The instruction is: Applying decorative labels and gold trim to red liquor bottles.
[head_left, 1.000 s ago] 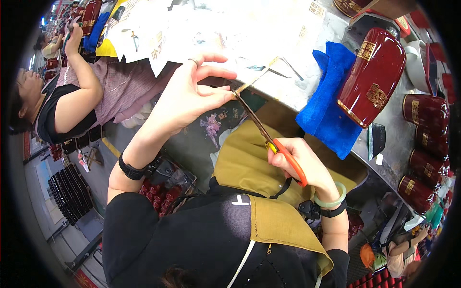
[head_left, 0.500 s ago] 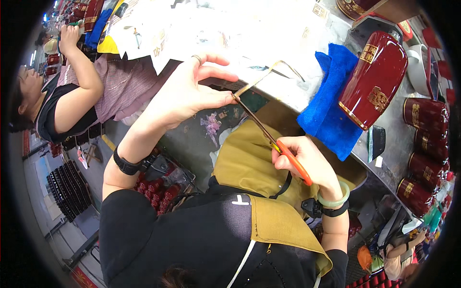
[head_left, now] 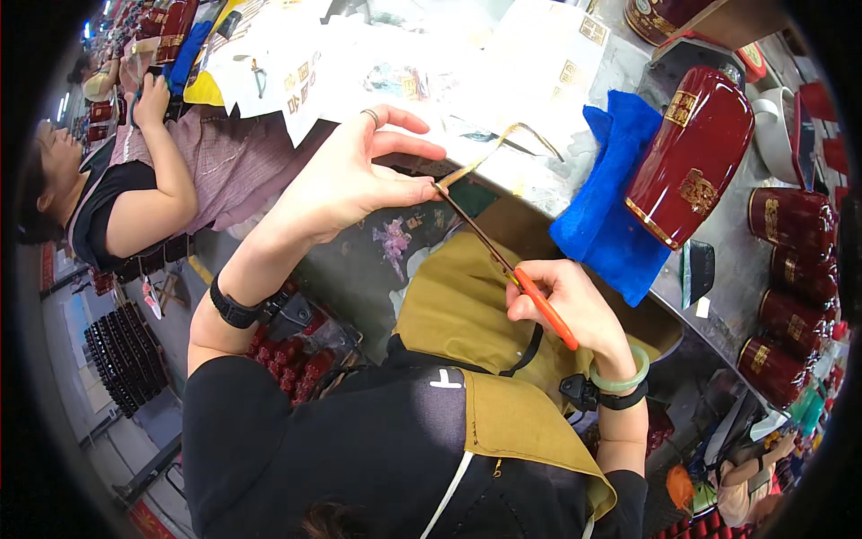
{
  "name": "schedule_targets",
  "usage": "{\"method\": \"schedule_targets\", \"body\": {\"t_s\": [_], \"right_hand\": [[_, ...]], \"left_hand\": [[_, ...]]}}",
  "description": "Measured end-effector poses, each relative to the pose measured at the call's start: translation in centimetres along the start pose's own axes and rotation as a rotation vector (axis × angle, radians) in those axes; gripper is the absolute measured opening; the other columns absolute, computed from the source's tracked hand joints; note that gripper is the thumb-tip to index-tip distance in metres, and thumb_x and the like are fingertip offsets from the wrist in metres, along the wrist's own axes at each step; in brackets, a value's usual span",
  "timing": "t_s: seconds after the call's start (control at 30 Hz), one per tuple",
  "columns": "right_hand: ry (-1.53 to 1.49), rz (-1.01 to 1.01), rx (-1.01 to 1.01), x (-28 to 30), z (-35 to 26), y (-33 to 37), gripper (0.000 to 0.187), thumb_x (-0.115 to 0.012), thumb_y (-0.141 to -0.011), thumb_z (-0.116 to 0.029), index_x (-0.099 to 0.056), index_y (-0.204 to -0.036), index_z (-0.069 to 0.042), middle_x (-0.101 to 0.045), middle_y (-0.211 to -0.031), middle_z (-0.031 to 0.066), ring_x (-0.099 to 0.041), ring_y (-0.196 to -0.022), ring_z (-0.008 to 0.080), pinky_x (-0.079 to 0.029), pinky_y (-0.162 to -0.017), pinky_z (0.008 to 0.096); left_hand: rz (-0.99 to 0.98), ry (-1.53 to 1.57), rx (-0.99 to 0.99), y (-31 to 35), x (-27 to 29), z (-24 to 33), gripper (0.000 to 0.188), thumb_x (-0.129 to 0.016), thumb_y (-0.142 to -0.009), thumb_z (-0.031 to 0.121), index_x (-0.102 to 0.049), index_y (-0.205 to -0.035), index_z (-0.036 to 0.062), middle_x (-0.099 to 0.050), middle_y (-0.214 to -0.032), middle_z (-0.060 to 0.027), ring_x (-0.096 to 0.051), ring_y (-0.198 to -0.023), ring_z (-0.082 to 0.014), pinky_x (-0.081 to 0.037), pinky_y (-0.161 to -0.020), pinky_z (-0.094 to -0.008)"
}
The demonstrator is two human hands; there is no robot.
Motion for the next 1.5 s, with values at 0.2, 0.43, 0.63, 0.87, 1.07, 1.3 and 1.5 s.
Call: {"method": "schedule_targets", "body": {"t_s": [0.2, 0.43, 0.63, 0.87, 1.07, 1.3, 1.5], "right_hand": [[0.020, 0.105, 0.050, 0.4, -0.7, 0.6, 0.031, -0.080, -0.085, -0.026, -0.066, -0.079, 0.001, -0.060, -0.062, 0.0025, -0.042, -0.058, 0.0058, -0.034, -0.051, 0.0289], [-0.012, 0.751, 0.512, 4.4, -1.1, 10.2, 0.024, -0.082, -0.076, -0.014, -0.064, -0.081, 0.000, -0.061, -0.068, 0.0075, -0.048, -0.059, 0.0098, -0.039, -0.054, 0.0276], [0.775, 1.739, -0.092, 13.7, 3.2, 21.6, 0.037, -0.079, -0.083, -0.029, -0.068, -0.098, 0.002, -0.066, -0.086, 0.0149, -0.063, -0.071, 0.0248, -0.049, -0.066, 0.0355], [0.996, 1.643, -0.468, 15.8, 6.6, 22.4, 0.044, -0.078, -0.081, -0.031, -0.072, -0.107, 0.003, -0.069, -0.095, 0.0186, -0.066, -0.089, 0.0370, -0.052, -0.083, 0.0450], [0.695, 1.663, -0.335, 16.1, 8.0, 22.8, 0.044, -0.080, -0.081, -0.027, -0.071, -0.111, 0.003, -0.070, -0.094, 0.0200, -0.068, -0.088, 0.0338, -0.052, -0.082, 0.0432], [1.017, 1.700, -0.301, 14.9, 5.8, 22.4, 0.033, -0.076, -0.086, -0.020, -0.071, -0.113, -0.003, -0.067, -0.108, 0.0145, -0.062, -0.100, 0.0288, -0.049, -0.087, 0.0401], [0.794, 1.784, 0.192, 11.0, 0.0, 20.0, 0.024, -0.078, -0.084, -0.010, -0.072, -0.107, -0.006, -0.063, -0.095, 0.0078, -0.058, -0.089, 0.0247, -0.047, -0.081, 0.0364]], "left_hand": [[0.009, -0.022, -0.030, 0.0, -0.4, 0.4, 0.059, -0.074, -0.087, -0.001, -0.039, -0.135, -0.0003, -0.063, -0.125, -0.0202, -0.072, -0.100, -0.0232, -0.056, -0.090, -0.0282], [0.039, -0.143, -0.048, 0.7, -1.8, 1.7, 0.055, -0.071, -0.087, -0.004, -0.040, -0.133, -0.0006, -0.064, -0.110, -0.0135, -0.073, -0.098, -0.0241, -0.057, -0.086, -0.0279], [-0.036, -0.050, -0.191, 1.4, -7.7, 3.7, 0.045, -0.068, -0.087, -0.008, -0.044, -0.125, -0.0007, -0.062, -0.118, -0.0164, -0.073, -0.102, -0.0254, -0.056, -0.097, -0.0333], [-0.122, -0.045, -0.232, -0.2, -11.0, 4.6, 0.037, -0.065, -0.089, -0.010, -0.045, -0.119, -0.0024, -0.061, -0.123, -0.0185, -0.072, -0.104, -0.0246, -0.056, -0.096, -0.0306], [0.141, -0.319, -0.422, -1.7, -7.1, 5.3, 0.036, -0.063, -0.088, -0.008, -0.050, -0.122, -0.0027, -0.070, -0.110, -0.0136, -0.072, -0.100, -0.0178, -0.056, -0.085, -0.0248], [0.493, -1.375, -0.672, -4.8, -0.9, 8.1, 0.039, -0.059, -0.088, -0.009, -0.057, -0.126, 0.0035, -0.071, -0.102, -0.0112, -0.073, -0.096, -0.0191, -0.055, -0.079, -0.0304], [0.471, -0.868, -0.870, -1.5, -4.5, 10.2, 0.041, -0.063, -0.089, -0.008, -0.054, -0.128, 0.0018, -0.071, -0.107, -0.0148, -0.073, -0.098, -0.0249, -0.056, -0.082, -0.0302]]}}
Point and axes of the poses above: each hand's wrist, its own y-axis away from the middle knuckle, its own x-axis out of the back of the hand, z = x × y, the point moved 7 cm from there along -y, towards the middle knuckle
